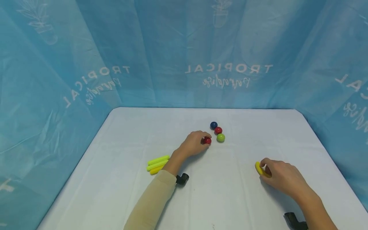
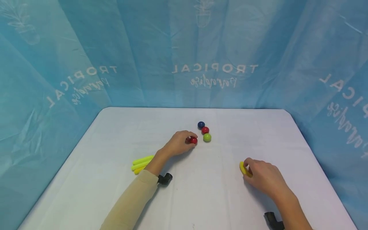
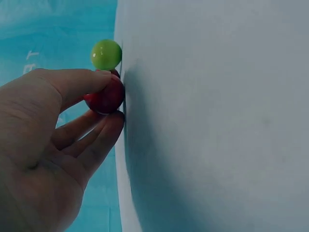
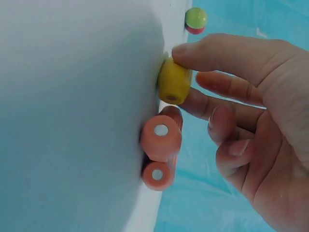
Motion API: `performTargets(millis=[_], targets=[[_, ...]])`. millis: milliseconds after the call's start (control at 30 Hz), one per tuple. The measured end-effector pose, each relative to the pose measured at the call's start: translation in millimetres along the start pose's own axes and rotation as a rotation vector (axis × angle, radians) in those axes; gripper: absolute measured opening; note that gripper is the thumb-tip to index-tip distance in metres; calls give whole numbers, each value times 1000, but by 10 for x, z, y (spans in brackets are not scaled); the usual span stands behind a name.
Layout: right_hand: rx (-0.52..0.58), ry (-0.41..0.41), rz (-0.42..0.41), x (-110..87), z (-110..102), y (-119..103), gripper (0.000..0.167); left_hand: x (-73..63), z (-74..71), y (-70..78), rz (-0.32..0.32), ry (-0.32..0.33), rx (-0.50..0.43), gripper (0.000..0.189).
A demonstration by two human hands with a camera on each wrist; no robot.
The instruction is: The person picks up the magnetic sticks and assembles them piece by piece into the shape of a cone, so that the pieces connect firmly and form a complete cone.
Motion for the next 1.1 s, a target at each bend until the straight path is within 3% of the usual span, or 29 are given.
performTargets(millis=[300, 500, 633, 1100], targets=[[4, 118, -100, 62, -45, -190, 31, -164, -105, 108, 29, -18, -52, 36], [10, 145, -146, 24, -15, -284, 27, -324, -82, 258, 86, -52, -189, 36], [20, 162, -187, 13, 14, -346, 26, -403, -61, 305, 89, -50, -245, 35], [70, 156, -257, 89, 94, -580, 24, -489, -70, 317, 58, -99, -234, 36]])
Point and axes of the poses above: each hand's wrist, its own x-axis towards the middle knuckle, its own z-axis out of the palm, y = z × x, the point moved 5 cm from there along x, towards the middle knuckle, and after that the axes turned 14 degrees about y, right-handed, at the moved point
